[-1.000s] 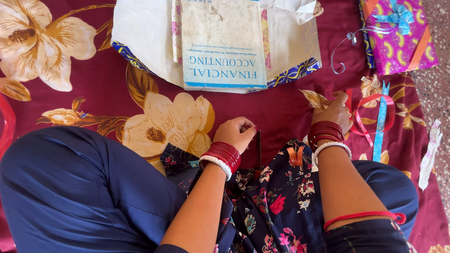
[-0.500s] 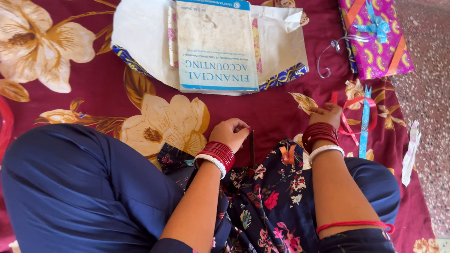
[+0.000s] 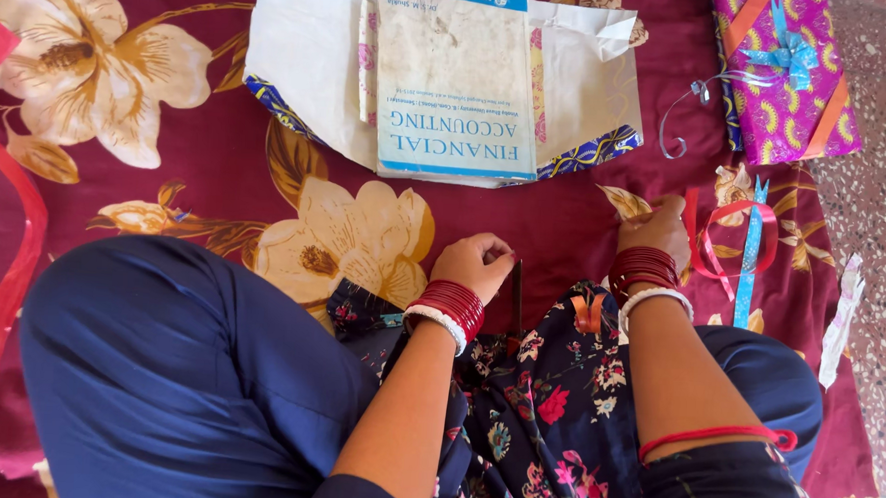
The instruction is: The person wraps a book with yellow floral paper, smoothing the edges and folding the paper around the cover. They then flip the book over and continue wrapping the other side, using tape to secure the paper. The person also handles a roll of tape and a small knife to cut it.
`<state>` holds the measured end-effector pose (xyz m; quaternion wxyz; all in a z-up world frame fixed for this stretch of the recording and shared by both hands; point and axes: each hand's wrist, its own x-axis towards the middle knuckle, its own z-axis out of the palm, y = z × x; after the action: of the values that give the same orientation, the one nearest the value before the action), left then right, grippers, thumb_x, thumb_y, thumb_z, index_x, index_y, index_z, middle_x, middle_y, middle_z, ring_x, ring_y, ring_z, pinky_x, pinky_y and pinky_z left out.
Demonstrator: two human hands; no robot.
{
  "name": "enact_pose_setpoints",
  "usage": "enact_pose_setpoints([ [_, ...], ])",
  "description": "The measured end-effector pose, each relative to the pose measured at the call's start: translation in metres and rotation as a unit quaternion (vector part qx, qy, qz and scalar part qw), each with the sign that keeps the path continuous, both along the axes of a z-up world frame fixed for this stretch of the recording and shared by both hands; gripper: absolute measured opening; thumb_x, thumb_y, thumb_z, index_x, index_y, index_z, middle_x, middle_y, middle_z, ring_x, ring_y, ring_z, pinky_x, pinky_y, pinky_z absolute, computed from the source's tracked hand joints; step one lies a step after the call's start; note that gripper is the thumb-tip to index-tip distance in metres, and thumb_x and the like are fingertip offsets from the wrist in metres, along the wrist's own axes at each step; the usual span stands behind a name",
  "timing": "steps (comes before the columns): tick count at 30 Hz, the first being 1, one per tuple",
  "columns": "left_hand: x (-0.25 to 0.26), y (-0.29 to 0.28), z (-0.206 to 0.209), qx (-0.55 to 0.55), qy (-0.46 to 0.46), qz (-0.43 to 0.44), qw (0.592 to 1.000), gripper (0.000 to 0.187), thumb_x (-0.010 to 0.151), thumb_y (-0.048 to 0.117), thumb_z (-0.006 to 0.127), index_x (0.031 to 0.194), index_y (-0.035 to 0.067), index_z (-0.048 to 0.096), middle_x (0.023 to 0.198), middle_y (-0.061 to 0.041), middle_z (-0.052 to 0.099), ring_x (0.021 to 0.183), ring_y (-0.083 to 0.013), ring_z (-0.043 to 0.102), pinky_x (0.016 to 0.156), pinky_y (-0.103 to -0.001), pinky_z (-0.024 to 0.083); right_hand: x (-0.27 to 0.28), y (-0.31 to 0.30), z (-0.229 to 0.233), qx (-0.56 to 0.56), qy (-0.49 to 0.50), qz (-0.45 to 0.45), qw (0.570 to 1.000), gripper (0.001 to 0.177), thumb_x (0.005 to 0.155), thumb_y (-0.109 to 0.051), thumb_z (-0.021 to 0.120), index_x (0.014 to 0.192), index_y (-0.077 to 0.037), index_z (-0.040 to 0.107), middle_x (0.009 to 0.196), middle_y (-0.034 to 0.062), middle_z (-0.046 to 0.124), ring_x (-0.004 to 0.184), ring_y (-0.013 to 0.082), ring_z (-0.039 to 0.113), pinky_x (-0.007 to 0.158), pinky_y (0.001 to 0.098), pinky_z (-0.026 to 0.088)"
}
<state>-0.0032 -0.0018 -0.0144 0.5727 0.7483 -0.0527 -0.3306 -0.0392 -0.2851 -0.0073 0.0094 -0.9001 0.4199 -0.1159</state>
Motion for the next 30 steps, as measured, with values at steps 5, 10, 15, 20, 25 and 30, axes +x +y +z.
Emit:
enact_pose_setpoints([
  [5,0.002,-0.002,0.000,0.040,-0.038,-0.006,0.998,0.020,0.087,0.034,0.069,0.092,0.016,0.077,0.073,-0.001,0.072,0.070,-0.0184,0.071,0.069,-0.036,0.056,0.004,0.008,0.014,0.008,0.032,0.006,0.999,0.050,0.086,-0.021,0.080,0.125,-0.013,0.051,0.095,0.0020,0.077,0.090,0.0323,0.072,0.076,0.0488,0.055],
  [10,0.003,-0.002,0.001,0.035,-0.035,-0.007,0.999,0.020,0.087,0.033,0.069,0.091,0.016,0.077,0.072,-0.001,0.071,0.069,-0.0188,0.071,0.069,-0.036,0.056,0.001,-0.003,0.006,-0.001,0.035,0.004,0.999,0.051,0.085,-0.020,0.081,0.125,-0.014,0.051,0.094,0.0030,0.077,0.091,0.0318,0.073,0.079,0.0489,0.054],
  [15,0.001,0.000,-0.002,-0.011,0.009,-0.001,1.000,0.019,0.089,0.030,0.068,0.093,0.013,0.076,0.069,-0.001,0.071,0.059,-0.0147,0.072,0.063,-0.032,0.057,-0.008,-0.023,-0.019,0.079,-0.145,-0.015,0.986,0.045,0.088,-0.008,0.075,0.126,-0.010,0.050,0.096,0.0100,0.074,0.087,0.0280,0.073,0.078,0.0420,0.057],
  [20,0.002,-0.006,-0.007,-0.071,0.009,0.014,0.997,0.018,0.089,0.025,0.069,0.096,0.011,0.077,0.071,-0.002,0.072,0.059,-0.0132,0.069,0.060,-0.031,0.055,-0.007,-0.045,0.012,0.243,-0.330,0.021,0.912,0.040,0.088,-0.002,0.073,0.124,-0.009,0.056,0.102,0.0002,0.071,0.091,0.0132,0.072,0.077,0.0299,0.061],
  [25,-0.008,-0.010,-0.007,-0.097,-0.062,-0.038,0.993,0.021,0.087,0.023,0.070,0.102,0.010,0.077,0.080,-0.006,0.076,0.071,-0.0166,0.073,0.069,-0.031,0.057,-0.037,0.023,0.030,0.311,-0.170,0.256,0.900,0.017,0.097,-0.005,0.070,0.113,-0.008,0.072,0.104,0.0056,0.075,0.092,0.0124,0.068,0.081,0.0294,0.057],
  [30,-0.020,-0.002,0.003,-0.104,-0.151,-0.059,0.981,0.022,0.085,0.021,0.071,0.102,0.008,0.077,0.090,-0.009,0.079,0.085,-0.0186,0.075,0.080,-0.033,0.058,-0.058,0.094,0.033,0.448,-0.135,0.254,0.846,0.027,0.090,0.001,0.066,0.117,-0.003,0.063,0.107,0.0079,0.076,0.099,0.0138,0.072,0.088,0.0282,0.056],
])
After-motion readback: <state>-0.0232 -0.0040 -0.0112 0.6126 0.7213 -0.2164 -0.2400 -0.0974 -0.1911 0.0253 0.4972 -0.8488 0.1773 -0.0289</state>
